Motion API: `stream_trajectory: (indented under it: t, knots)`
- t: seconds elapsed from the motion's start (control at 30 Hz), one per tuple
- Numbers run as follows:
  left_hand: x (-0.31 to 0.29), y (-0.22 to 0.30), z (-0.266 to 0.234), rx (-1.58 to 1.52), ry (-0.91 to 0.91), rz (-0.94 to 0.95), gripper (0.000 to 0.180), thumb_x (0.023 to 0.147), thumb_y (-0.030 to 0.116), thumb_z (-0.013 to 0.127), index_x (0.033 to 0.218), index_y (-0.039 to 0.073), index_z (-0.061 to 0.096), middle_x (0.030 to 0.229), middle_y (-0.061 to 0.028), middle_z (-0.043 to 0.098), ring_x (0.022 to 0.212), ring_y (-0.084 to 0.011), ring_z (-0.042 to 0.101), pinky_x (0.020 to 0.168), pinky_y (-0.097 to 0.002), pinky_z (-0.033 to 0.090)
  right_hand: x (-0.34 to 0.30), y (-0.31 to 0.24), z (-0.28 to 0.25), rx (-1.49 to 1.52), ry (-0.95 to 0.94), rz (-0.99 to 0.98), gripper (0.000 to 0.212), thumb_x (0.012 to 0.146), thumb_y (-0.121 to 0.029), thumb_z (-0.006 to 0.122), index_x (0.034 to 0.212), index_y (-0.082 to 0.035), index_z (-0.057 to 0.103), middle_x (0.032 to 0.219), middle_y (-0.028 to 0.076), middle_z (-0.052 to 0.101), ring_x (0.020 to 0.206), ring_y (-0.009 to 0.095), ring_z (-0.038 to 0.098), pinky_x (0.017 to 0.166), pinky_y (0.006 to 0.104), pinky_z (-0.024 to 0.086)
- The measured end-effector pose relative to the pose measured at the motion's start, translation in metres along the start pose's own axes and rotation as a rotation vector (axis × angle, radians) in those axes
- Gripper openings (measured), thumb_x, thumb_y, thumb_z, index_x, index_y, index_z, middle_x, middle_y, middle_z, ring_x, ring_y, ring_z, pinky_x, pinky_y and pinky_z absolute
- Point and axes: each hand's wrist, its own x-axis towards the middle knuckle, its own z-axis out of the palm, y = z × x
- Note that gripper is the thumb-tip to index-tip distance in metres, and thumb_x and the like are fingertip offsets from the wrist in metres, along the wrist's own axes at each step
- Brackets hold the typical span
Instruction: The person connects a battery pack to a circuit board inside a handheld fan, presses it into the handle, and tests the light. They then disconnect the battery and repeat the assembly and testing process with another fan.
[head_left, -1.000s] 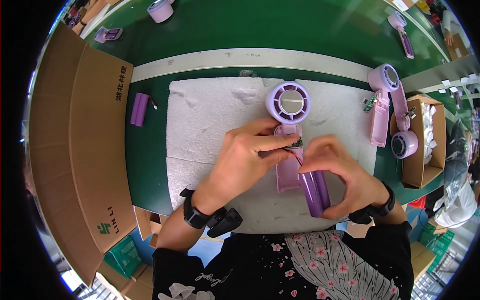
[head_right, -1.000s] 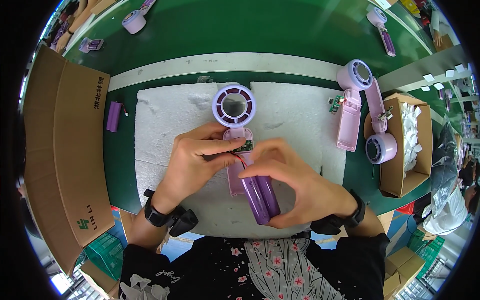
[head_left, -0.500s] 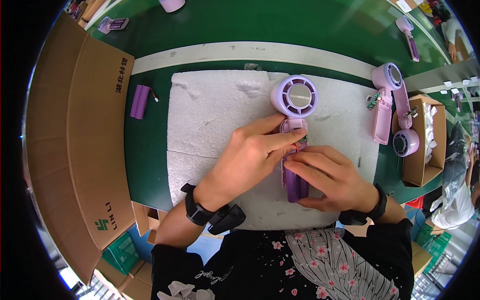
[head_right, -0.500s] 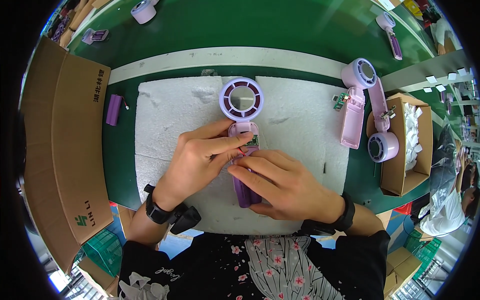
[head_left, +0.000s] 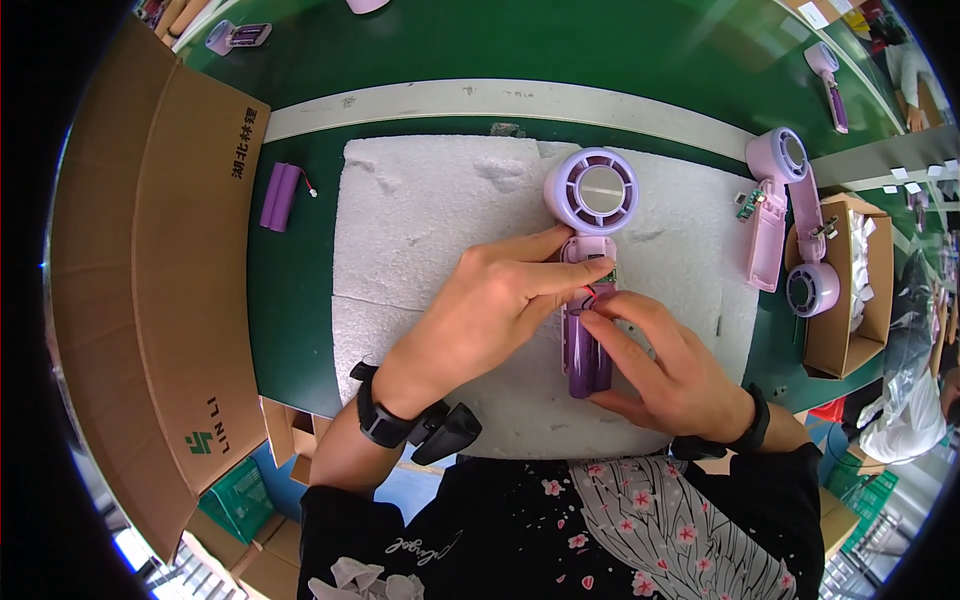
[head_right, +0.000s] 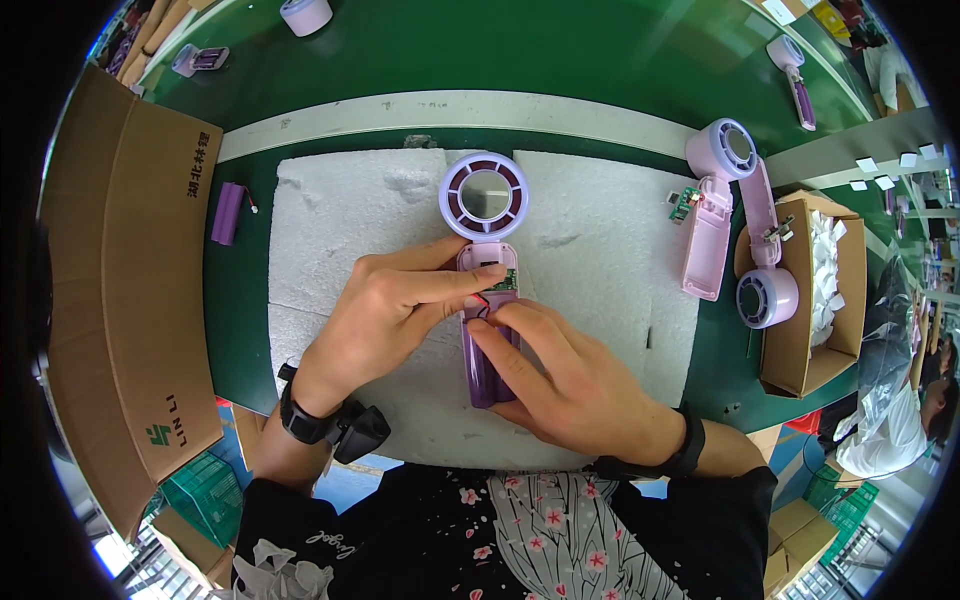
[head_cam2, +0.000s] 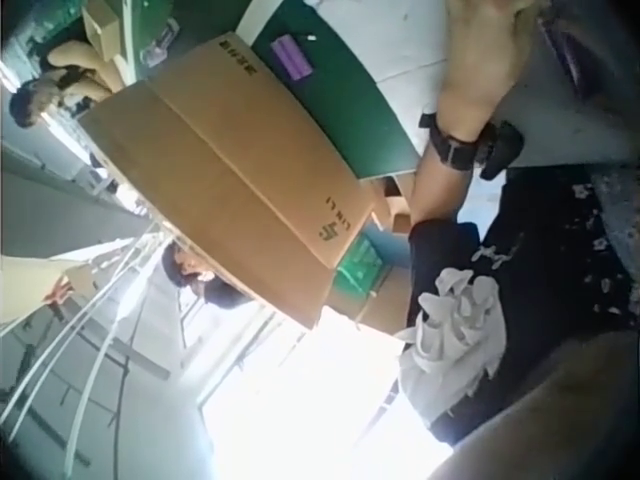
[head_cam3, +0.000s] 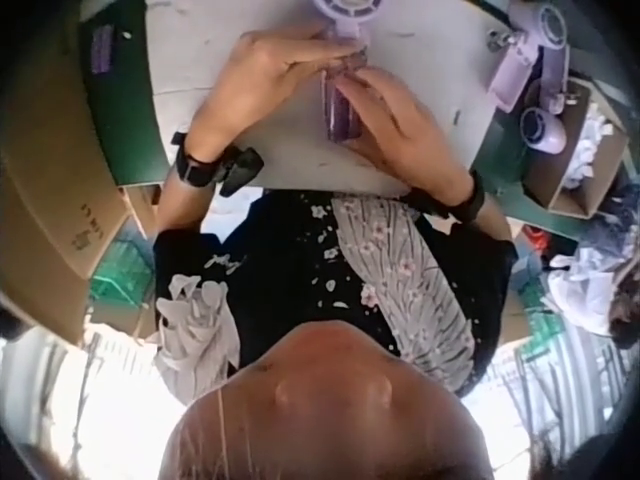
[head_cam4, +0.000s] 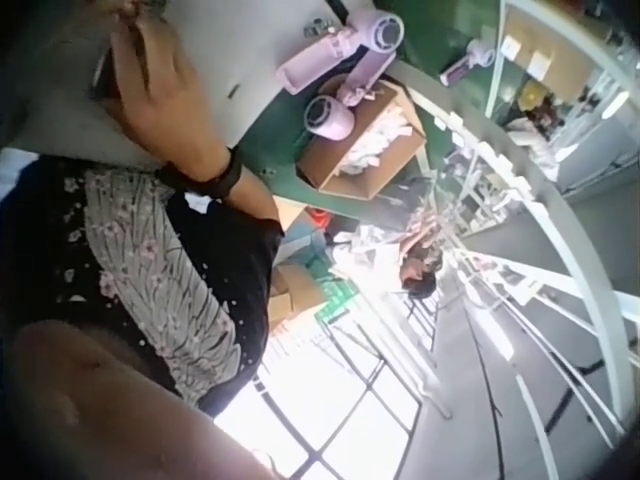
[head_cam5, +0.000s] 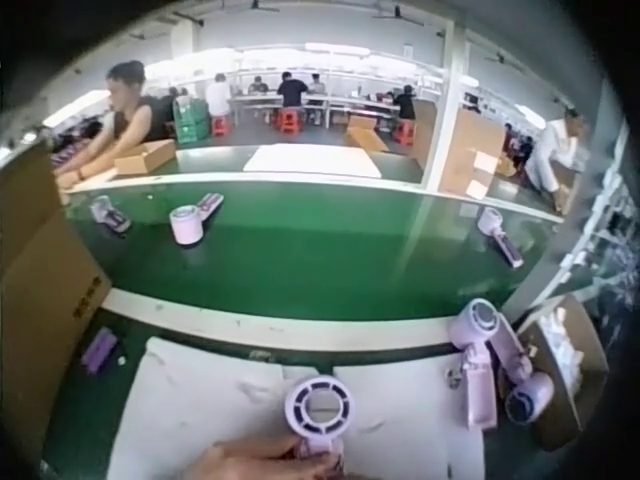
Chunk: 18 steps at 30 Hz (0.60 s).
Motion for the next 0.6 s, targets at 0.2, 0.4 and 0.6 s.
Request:
stream_trajectory:
  t: [0.2, 0.4, 0.6]
  knots:
    - [0.002, 0.0008, -0.0029, 0.025, -0.028, 0.022, 0.035, 0.082, -0.006, 0.069, 0.115, 0.004, 0.071, 0.108, -0.0191, 0.069, 0.093, -0.0333, 0.071, 0.076, -0.0356, 0.058, -0.0021, -0.0013, -0.0042, -0.004, 0.002, 0.006, 0.069, 0.058, -0.008, 0.087, 0.119, 0.009, 0.059, 0.128, 0.023, 0.051, 0.112, 0.042, 0.057, 0.093, 0.0459, 0.053]
    - [0.0021, 0.0004, -0.0022, 0.04, -0.017, 0.035, 0.032, 0.083, -0.003, 0.069, 0.115, 0.004, 0.072, 0.109, -0.0197, 0.069, 0.093, -0.0339, 0.071, 0.076, -0.0355, 0.058, 0.0008, 0.0014, -0.0046, -0.017, 0.016, 0.001, 0.064, 0.062, -0.008, 0.084, 0.118, 0.011, 0.058, 0.126, 0.025, 0.05, 0.113, 0.044, 0.056, 0.093, 0.0464, 0.052]
    - [0.0027, 0.0006, -0.0015, 0.015, -0.021, 0.021, 0.03, 0.084, -0.002, 0.07, 0.114, 0.005, 0.072, 0.108, -0.0196, 0.069, 0.089, -0.0336, 0.071, 0.073, -0.0351, 0.058, -0.0033, -0.0018, -0.003, -0.029, 0.035, 0.049, 0.063, 0.062, -0.007, 0.085, 0.116, 0.01, 0.059, 0.129, 0.025, 0.051, 0.113, 0.043, 0.057, 0.093, 0.0463, 0.053]
